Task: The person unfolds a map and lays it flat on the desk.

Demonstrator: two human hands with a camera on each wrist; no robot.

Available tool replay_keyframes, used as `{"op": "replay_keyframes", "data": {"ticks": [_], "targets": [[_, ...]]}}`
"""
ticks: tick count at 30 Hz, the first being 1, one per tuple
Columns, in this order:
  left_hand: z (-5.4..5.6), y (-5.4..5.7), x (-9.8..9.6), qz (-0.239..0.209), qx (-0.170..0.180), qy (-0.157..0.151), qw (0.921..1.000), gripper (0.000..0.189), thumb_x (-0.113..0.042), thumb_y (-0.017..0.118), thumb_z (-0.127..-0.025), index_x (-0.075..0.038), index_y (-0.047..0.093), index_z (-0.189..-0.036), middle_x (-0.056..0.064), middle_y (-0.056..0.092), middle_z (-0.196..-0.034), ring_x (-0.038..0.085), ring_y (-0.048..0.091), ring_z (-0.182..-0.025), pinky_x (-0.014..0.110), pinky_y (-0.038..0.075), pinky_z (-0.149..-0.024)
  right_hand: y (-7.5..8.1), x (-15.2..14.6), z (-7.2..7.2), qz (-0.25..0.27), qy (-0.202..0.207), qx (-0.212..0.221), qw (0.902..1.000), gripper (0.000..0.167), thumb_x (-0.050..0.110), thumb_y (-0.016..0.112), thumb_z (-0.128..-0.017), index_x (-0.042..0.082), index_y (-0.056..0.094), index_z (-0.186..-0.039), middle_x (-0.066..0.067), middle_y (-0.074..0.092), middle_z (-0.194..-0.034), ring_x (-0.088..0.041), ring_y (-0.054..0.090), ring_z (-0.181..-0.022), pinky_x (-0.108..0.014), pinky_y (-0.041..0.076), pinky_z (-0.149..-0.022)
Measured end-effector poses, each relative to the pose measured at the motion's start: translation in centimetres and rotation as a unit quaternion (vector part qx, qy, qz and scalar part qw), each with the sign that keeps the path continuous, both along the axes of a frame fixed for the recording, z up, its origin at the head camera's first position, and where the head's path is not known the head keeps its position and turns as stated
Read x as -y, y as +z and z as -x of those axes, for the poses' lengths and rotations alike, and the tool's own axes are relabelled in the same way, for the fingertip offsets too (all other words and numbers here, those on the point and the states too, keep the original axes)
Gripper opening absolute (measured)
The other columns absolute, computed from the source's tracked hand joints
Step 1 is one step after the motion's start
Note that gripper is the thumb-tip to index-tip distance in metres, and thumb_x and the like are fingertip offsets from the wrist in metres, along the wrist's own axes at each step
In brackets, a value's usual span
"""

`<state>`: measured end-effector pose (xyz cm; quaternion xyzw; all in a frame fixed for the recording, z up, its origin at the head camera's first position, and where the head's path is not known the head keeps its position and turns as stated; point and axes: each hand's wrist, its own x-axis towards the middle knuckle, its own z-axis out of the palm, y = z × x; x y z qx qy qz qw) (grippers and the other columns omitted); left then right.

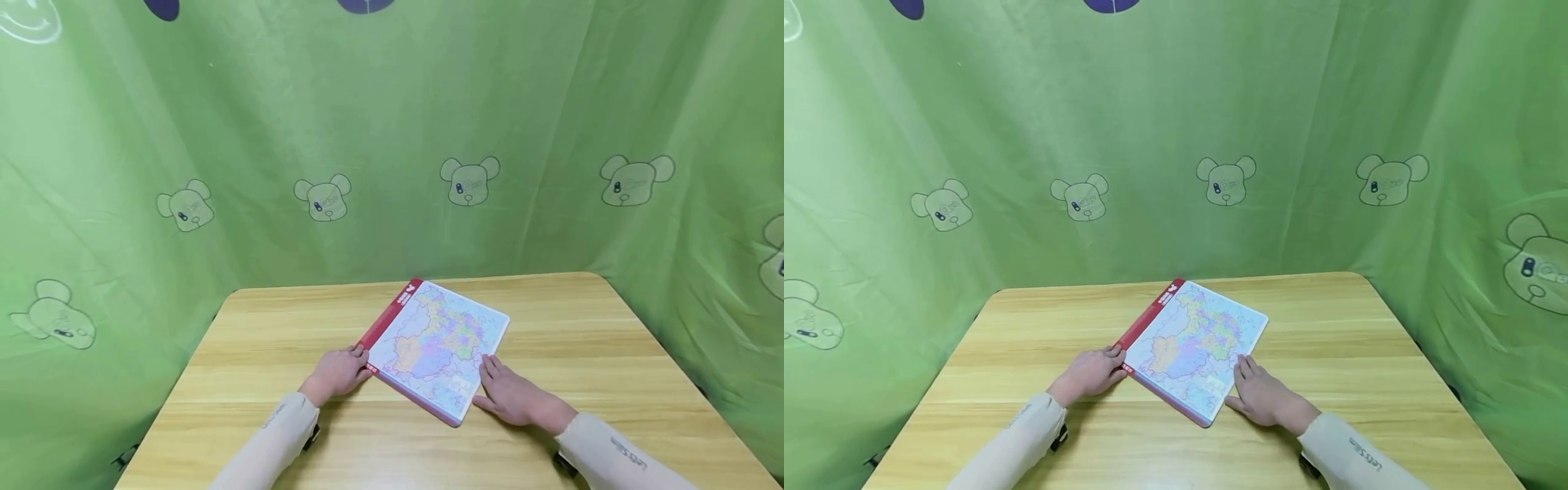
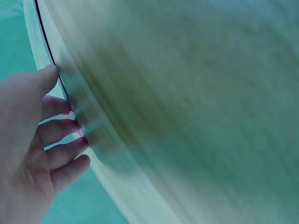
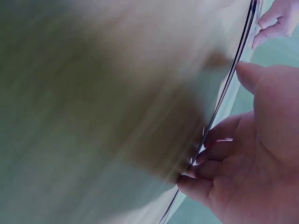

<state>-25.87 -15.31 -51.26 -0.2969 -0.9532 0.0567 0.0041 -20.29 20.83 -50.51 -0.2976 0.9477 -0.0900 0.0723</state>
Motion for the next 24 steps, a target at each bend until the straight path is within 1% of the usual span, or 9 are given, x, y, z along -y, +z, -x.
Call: {"op": "replay_keyframes", "data": {"ticks": [4, 6, 10, 14, 17, 19, 24], "targets": [[-0.3, -0.1, -0.3, 0.025, -0.024, -0.006, 0.9994, 0.046, -0.043, 0.050, -0.096, -0.008, 0.057, -0.126, 0.010, 0.057, -0.130, 0.028, 0.054, -0.117, 0.042, 0.052, -0.085, 0.0, -0.1, 0.0, 0.006, 0.002, 0.002, 1.0000, 0.071, 0.037, 0.047, -0.098, -0.024, 0.033, -0.132, -0.043, 0.023, -0.140, -0.054, 0.020, -0.132, -0.057, 0.021, -0.109], [-0.6, -0.1, -0.4, 0.033, -0.029, -0.003, 0.9990, 0.046, -0.042, 0.049, -0.097, -0.008, 0.056, -0.126, 0.010, 0.057, -0.130, 0.028, 0.054, -0.117, 0.042, 0.053, -0.084, 0.0, -0.1, 0.1, 0.006, 0.002, 0.003, 1.0000, 0.071, 0.037, 0.047, -0.098, -0.024, 0.034, -0.132, -0.044, 0.023, -0.140, -0.054, 0.021, -0.132, -0.057, 0.022, -0.109], [-1.1, -0.4, -0.5, 0.042, -0.029, 0.000, 0.9987, 0.047, -0.040, 0.048, -0.097, -0.006, 0.054, -0.130, 0.011, 0.055, -0.133, 0.029, 0.053, -0.119, 0.041, 0.052, -0.086, 0.0, -0.2, 0.4, 0.005, -0.004, 0.002, 1.0000, 0.070, 0.037, 0.047, -0.099, -0.024, 0.034, -0.132, -0.044, 0.022, -0.140, -0.054, 0.020, -0.131, -0.058, 0.022, -0.108], [-1.6, -0.5, -0.6, 0.045, -0.028, -0.007, 0.9986, 0.050, -0.040, 0.047, -0.098, -0.004, 0.051, -0.133, 0.014, 0.053, -0.134, 0.030, 0.051, -0.121, 0.039, 0.049, -0.093, -0.1, -0.5, 0.8, 0.006, -0.008, 0.005, 0.9999, 0.071, 0.037, 0.048, -0.098, -0.024, 0.033, -0.132, -0.044, 0.021, -0.140, -0.055, 0.020, -0.131, -0.058, 0.021, -0.108], [-2.0, -0.6, -0.7, 0.046, -0.020, -0.008, 0.9987, 0.054, -0.040, 0.044, -0.099, -0.002, 0.048, -0.137, 0.016, 0.049, -0.138, 0.032, 0.046, -0.126, 0.038, 0.043, -0.100, -0.2, -0.6, 1.1, 0.005, -0.008, 0.003, 1.0000, 0.071, 0.037, 0.048, -0.098, -0.024, 0.033, -0.132, -0.044, 0.022, -0.140, -0.055, 0.019, -0.132, -0.058, 0.021, -0.109], [-2.2, -0.6, -0.7, 0.050, -0.008, -0.001, 0.9987, 0.056, -0.041, 0.041, -0.099, -0.002, 0.044, -0.140, 0.017, 0.044, -0.142, 0.032, 0.042, -0.129, 0.037, 0.039, -0.104, -0.2, -0.7, 1.3, 0.006, -0.006, 0.002, 1.0000, 0.071, 0.037, 0.048, -0.098, -0.023, 0.034, -0.132, -0.044, 0.022, -0.140, -0.055, 0.019, -0.132, -0.058, 0.020, -0.109], [-2.7, -0.5, -0.8, 0.055, 0.017, 0.007, 0.9983, 0.062, -0.045, 0.036, -0.100, -0.001, 0.037, -0.144, 0.018, 0.037, -0.147, 0.032, 0.035, -0.134, 0.038, 0.034, -0.107, 0.0, -0.9, 1.8, 0.004, -0.008, 0.011, 0.9999, 0.071, 0.038, 0.048, -0.098, -0.022, 0.033, -0.134, -0.043, 0.021, -0.141, -0.055, 0.018, -0.132, -0.058, 0.020, -0.109]]}}
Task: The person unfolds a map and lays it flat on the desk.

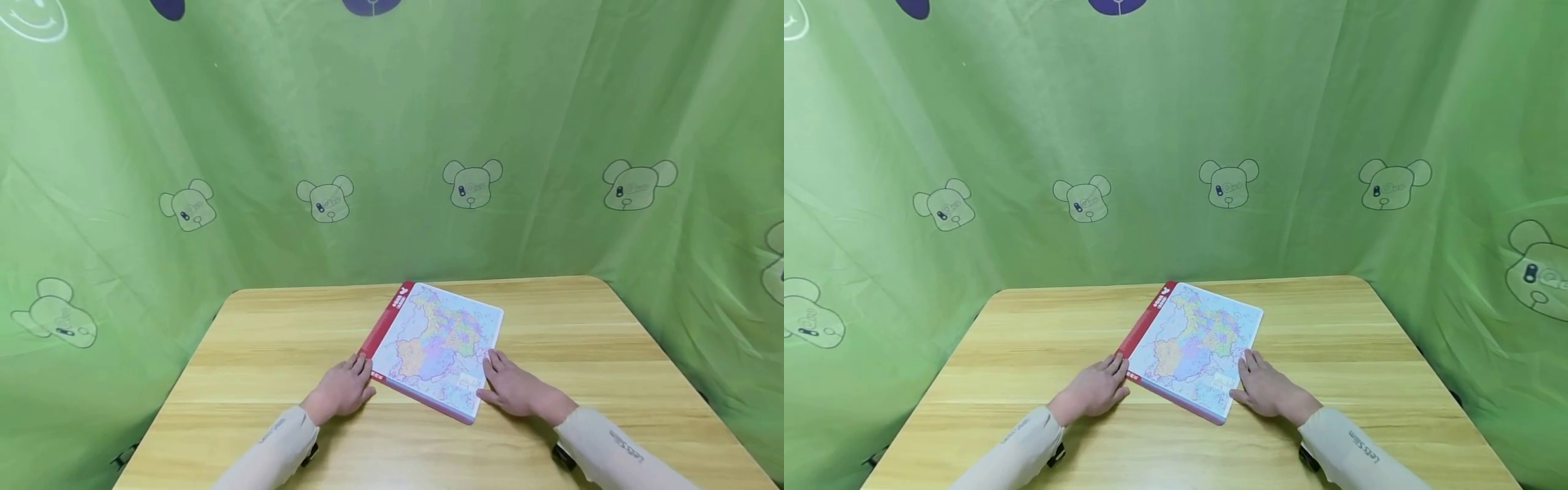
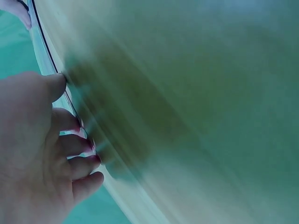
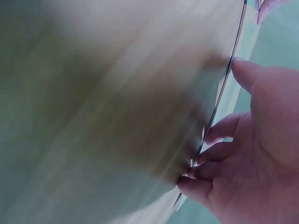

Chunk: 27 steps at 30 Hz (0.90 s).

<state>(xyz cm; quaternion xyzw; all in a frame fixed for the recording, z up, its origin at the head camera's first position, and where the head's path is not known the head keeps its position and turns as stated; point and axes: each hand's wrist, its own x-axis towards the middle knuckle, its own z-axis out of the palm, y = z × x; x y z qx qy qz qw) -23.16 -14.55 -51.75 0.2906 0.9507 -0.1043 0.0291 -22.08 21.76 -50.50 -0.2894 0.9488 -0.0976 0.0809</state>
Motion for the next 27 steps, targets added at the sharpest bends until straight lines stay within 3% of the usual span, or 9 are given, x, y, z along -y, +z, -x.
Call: {"op": "replay_keyframes", "data": {"ticks": [12, 27], "targets": [[-1.2, 0.0, -0.2, 0.009, 0.011, 0.001, 0.9999, 0.062, -0.046, 0.034, -0.100, -0.003, 0.035, -0.145, 0.016, 0.034, -0.149, 0.029, 0.032, -0.136, 0.040, 0.031, -0.109, -0.4, -0.4, 1.1, -0.013, -0.007, -0.007, 0.9999, 0.068, 0.034, 0.048, -0.099, -0.022, 0.033, -0.133, -0.043, 0.021, -0.141, -0.056, 0.018, -0.131, -0.059, 0.020, -0.108], [-2.4, 0.2, -0.4, 0.014, 0.007, -0.004, 0.9999, 0.060, -0.045, 0.034, -0.101, -0.003, 0.037, -0.145, 0.016, 0.035, -0.148, 0.029, 0.034, -0.135, 0.040, 0.032, -0.108, -0.2, -0.3, 2.5, -0.021, -0.021, 0.028, 0.9992, 0.065, 0.031, 0.044, -0.100, -0.020, 0.028, -0.137, -0.038, 0.015, -0.146, -0.055, 0.014, -0.133, -0.061, 0.018, -0.108]]}}
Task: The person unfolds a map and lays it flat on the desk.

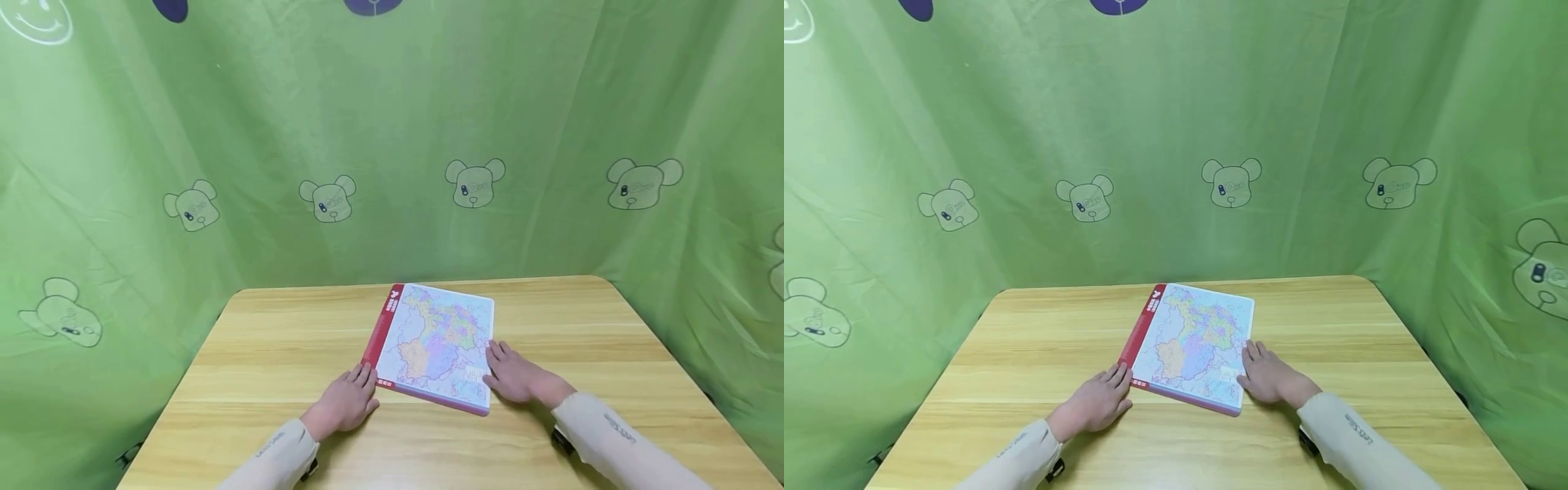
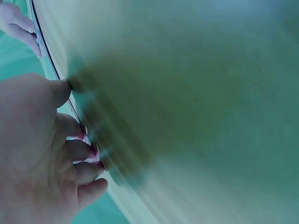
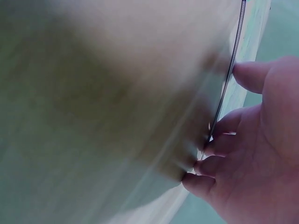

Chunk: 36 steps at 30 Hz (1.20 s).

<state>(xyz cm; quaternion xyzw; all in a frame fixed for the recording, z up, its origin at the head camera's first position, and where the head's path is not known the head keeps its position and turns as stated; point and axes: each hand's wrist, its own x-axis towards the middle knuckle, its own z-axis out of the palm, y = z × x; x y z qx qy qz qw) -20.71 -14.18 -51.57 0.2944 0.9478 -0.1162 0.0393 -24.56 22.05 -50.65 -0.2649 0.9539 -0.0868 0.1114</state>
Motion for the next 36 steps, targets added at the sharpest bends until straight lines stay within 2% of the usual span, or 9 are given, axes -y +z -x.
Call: {"op": "replay_keyframes", "data": {"ticks": [6, 15, 24, 36], "targets": [[-0.5, 0.3, -0.2, 0.005, 0.001, -0.004, 1.0000, 0.061, -0.046, 0.034, -0.100, -0.004, 0.036, -0.145, 0.016, 0.035, -0.148, 0.029, 0.033, -0.135, 0.040, 0.032, -0.108, 0.0, -0.2, 0.7, 0.009, -0.001, 0.006, 0.9999, 0.063, 0.029, 0.044, -0.100, -0.020, 0.027, -0.138, -0.038, 0.014, -0.146, -0.057, 0.012, -0.132, -0.063, 0.016, -0.107], [-0.9, -0.1, -0.3, 0.007, 0.005, -0.005, 0.9999, 0.062, -0.047, 0.031, -0.101, -0.005, 0.035, -0.146, 0.014, 0.033, -0.150, 0.028, 0.031, -0.137, 0.039, 0.030, -0.110, 0.2, -0.2, 1.7, 0.005, -0.009, 0.015, 0.9998, 0.061, 0.027, 0.043, -0.100, -0.018, 0.028, -0.139, -0.035, 0.015, -0.148, -0.058, 0.010, -0.131, -0.064, 0.015, -0.107], [-2.0, 0.2, -0.7, 0.002, 0.013, -0.013, 0.9998, 0.062, -0.048, 0.032, -0.100, -0.006, 0.035, -0.146, 0.014, 0.033, -0.149, 0.028, 0.031, -0.137, 0.039, 0.030, -0.110, 0.0, -0.2, 2.5, 0.008, -0.019, 0.014, 0.9997, 0.059, 0.025, 0.041, -0.100, -0.016, 0.027, -0.140, -0.034, 0.015, -0.149, -0.058, 0.009, -0.132, -0.064, 0.014, -0.107], [-2.7, 0.0, -1.0, 0.014, 0.003, -0.016, 0.9998, 0.062, -0.049, 0.030, -0.100, -0.008, 0.036, -0.146, 0.012, 0.033, -0.150, 0.027, 0.031, -0.136, 0.038, 0.030, -0.109, -0.1, -0.2, 3.5, 0.002, -0.018, 0.014, 0.9997, 0.058, 0.024, 0.042, -0.099, -0.015, 0.028, -0.140, -0.033, 0.017, -0.149, -0.057, 0.009, -0.132, -0.063, 0.014, -0.108]]}}
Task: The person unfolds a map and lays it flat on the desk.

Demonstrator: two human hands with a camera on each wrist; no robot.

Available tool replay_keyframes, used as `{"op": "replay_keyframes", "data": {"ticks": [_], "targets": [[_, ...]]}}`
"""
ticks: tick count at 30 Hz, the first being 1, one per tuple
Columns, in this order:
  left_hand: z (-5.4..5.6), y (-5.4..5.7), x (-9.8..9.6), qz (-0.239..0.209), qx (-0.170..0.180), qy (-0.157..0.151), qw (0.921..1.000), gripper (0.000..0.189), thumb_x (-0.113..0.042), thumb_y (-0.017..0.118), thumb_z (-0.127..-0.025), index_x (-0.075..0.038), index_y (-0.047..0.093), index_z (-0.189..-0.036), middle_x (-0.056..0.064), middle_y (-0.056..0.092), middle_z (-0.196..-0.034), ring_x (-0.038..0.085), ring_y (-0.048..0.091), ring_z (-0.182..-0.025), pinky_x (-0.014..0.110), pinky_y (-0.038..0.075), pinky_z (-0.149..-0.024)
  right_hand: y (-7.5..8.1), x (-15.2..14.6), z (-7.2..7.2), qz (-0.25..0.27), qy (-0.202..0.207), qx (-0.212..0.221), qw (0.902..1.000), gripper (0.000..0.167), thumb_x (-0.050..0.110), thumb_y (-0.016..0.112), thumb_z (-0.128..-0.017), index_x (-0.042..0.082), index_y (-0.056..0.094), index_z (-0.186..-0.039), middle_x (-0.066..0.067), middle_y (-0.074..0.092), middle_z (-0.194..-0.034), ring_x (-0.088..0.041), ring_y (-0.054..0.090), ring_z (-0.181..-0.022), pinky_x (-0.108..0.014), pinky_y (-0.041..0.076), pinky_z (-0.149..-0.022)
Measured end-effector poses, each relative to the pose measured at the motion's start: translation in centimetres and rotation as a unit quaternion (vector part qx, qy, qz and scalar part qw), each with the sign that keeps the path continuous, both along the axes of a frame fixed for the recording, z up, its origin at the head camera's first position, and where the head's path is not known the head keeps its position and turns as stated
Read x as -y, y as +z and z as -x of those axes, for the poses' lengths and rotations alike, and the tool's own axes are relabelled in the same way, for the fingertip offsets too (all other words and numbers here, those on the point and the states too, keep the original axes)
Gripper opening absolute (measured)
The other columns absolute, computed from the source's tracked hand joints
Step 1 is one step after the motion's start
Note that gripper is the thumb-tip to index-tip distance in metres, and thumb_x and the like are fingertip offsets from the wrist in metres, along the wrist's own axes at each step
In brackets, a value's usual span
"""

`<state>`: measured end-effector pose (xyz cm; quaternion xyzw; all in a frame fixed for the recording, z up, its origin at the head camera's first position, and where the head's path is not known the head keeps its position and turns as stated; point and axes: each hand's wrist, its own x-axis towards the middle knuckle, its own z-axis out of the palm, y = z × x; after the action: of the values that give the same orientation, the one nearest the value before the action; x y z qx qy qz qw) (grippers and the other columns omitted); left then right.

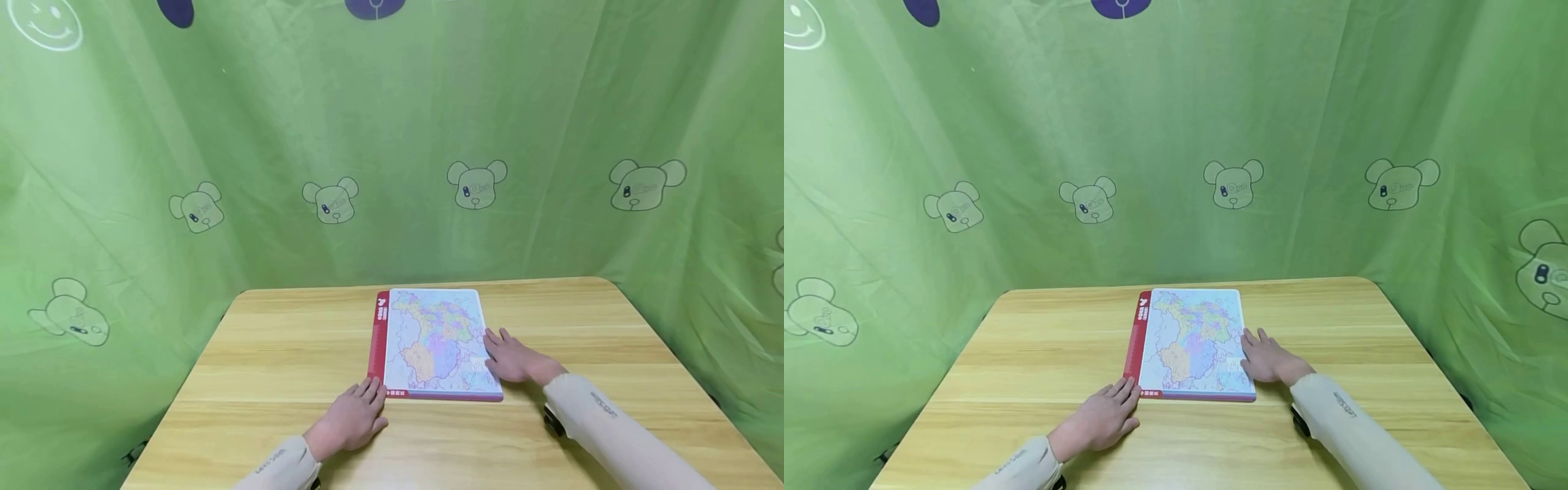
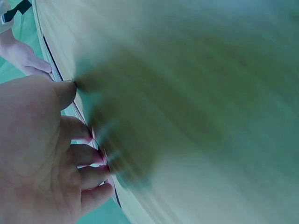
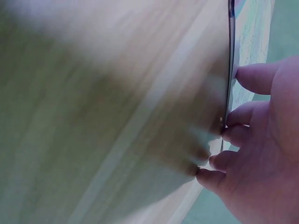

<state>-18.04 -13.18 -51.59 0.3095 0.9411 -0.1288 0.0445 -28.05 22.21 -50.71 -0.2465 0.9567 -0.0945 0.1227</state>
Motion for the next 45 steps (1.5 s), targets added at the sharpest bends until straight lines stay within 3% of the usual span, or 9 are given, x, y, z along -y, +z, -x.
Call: {"op": "replay_keyframes", "data": {"ticks": [6, 11, 16, 22, 29, 35, 45], "targets": [[-0.1, 0.1, -0.2, -0.006, -0.010, -0.005, 0.9999, 0.062, -0.050, 0.031, -0.100, -0.008, 0.038, -0.145, 0.013, 0.035, -0.149, 0.027, 0.033, -0.136, 0.039, 0.031, -0.109, 0.0, -0.2, 0.3, 0.004, -0.009, 0.003, 0.9999, 0.059, 0.025, 0.042, -0.099, -0.013, 0.028, -0.141, -0.031, 0.017, -0.150, -0.056, 0.009, -0.133, -0.062, 0.014, -0.108], [-0.1, 0.1, -0.2, -0.022, -0.038, -0.023, 0.9988, 0.061, -0.049, 0.034, -0.099, -0.007, 0.043, -0.142, 0.013, 0.041, -0.145, 0.029, 0.039, -0.132, 0.043, 0.035, -0.106, 0.0, -0.5, 0.2, 0.015, -0.010, -0.012, 0.9998, 0.059, 0.024, 0.045, -0.098, -0.014, 0.030, -0.140, -0.031, 0.019, -0.149, -0.055, 0.011, -0.133, -0.061, 0.015, -0.109], [0.7, 0.3, -0.1, -0.050, -0.059, -0.019, 0.9968, 0.062, -0.049, 0.037, -0.099, -0.005, 0.045, -0.140, 0.014, 0.045, -0.142, 0.029, 0.043, -0.129, 0.045, 0.037, -0.104, 0.3, -0.5, -0.6, 0.027, -0.002, -0.039, 0.9989, 0.060, 0.025, 0.046, -0.099, -0.017, 0.031, -0.138, -0.034, 0.021, -0.147, -0.055, 0.013, -0.133, -0.061, 0.018, -0.108], [2.9, 0.8, 0.4, -0.073, -0.023, -0.001, 0.9971, 0.070, -0.053, 0.034, -0.098, -0.001, 0.037, -0.144, 0.016, 0.034, -0.148, 0.030, 0.032, -0.136, 0.044, 0.030, -0.109, 0.5, -0.3, -2.5, 0.018, 0.027, -0.068, 0.9972, 0.065, 0.030, 0.048, -0.098, -0.021, 0.032, -0.135, -0.039, 0.021, -0.144, -0.054, 0.017, -0.133, -0.059, 0.019, -0.109], [5.1, 0.4, 1.5, -0.076, 0.025, 0.021, 0.9966, 0.076, -0.057, 0.032, -0.097, 0.001, 0.031, -0.146, 0.017, 0.026, -0.152, 0.031, 0.023, -0.140, 0.042, 0.024, -0.112, 0.7, 0.7, -5.3, 0.020, 0.036, -0.052, 0.9978, 0.069, 0.035, 0.049, -0.098, -0.020, 0.031, -0.136, -0.038, 0.020, -0.145, -0.050, 0.017, -0.135, -0.056, 0.019, -0.110], [5.4, -0.1, 1.8, -0.090, 0.046, 0.027, 0.9945, 0.077, -0.057, 0.033, -0.097, 0.002, 0.029, -0.146, 0.017, 0.024, -0.153, 0.030, 0.021, -0.140, 0.042, 0.023, -0.112, 0.8, 1.1, -6.7, 0.032, 0.046, -0.048, 0.9972, 0.066, 0.032, 0.051, -0.098, -0.021, 0.034, -0.134, -0.039, 0.022, -0.143, -0.050, 0.020, -0.134, -0.057, 0.022, -0.109], [5.3, -0.2, 1.3, -0.069, 0.047, 0.025, 0.9962, 0.079, -0.059, 0.031, -0.096, 0.002, 0.028, -0.147, 0.017, 0.023, -0.153, 0.029, 0.021, -0.140, 0.041, 0.023, -0.113, -0.1, 0.6, -6.8, 0.027, 0.055, -0.061, 0.9962, 0.061, 0.029, 0.049, -0.099, -0.020, 0.036, -0.133, -0.039, 0.024, -0.143, -0.049, 0.024, -0.133, -0.058, 0.025, -0.107]]}}
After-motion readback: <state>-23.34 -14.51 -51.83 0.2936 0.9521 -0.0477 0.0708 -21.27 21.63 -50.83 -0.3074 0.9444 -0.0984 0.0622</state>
